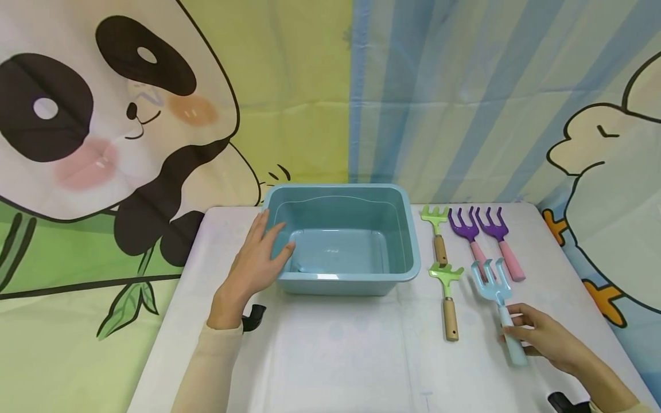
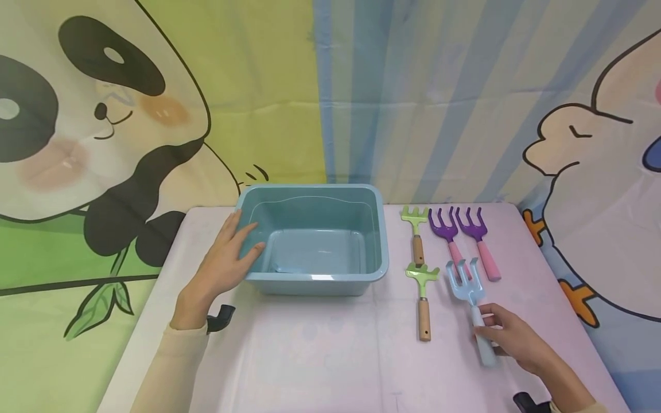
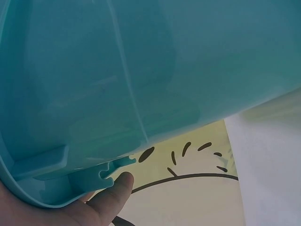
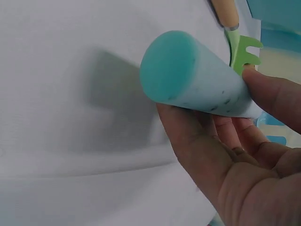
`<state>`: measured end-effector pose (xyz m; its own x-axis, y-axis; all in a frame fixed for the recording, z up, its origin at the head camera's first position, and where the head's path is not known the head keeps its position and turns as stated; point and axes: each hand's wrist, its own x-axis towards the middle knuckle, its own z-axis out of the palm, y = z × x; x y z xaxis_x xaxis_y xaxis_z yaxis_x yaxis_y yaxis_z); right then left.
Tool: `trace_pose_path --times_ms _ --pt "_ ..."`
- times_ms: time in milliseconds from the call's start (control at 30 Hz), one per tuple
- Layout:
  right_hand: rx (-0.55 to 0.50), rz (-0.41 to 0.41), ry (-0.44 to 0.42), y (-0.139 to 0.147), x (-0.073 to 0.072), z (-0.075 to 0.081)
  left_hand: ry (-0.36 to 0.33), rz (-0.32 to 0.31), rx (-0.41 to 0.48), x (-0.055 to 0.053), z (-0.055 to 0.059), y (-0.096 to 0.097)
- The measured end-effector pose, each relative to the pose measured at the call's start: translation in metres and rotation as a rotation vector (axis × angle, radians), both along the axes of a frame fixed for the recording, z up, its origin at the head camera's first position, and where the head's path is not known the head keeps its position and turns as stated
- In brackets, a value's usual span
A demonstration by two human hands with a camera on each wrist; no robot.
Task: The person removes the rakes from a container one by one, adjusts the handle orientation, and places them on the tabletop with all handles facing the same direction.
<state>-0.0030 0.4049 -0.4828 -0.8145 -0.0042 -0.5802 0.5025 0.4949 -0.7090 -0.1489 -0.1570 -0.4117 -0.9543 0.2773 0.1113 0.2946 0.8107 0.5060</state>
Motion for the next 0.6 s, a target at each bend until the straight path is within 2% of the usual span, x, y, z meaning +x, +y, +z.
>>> trace_pose_path --times_ms 433,600 --pt "-0.172 -0.072 -0.071 0.000 0.022 -0.017 -0.003 -0.002 -0.006 -0.001 -0.001 0.000" --pt "-0.150 -0.096 -0.077 -0.006 0.021 -0.019 -0.020 -0.003 -0.003 0.000 0.000 -0.001"
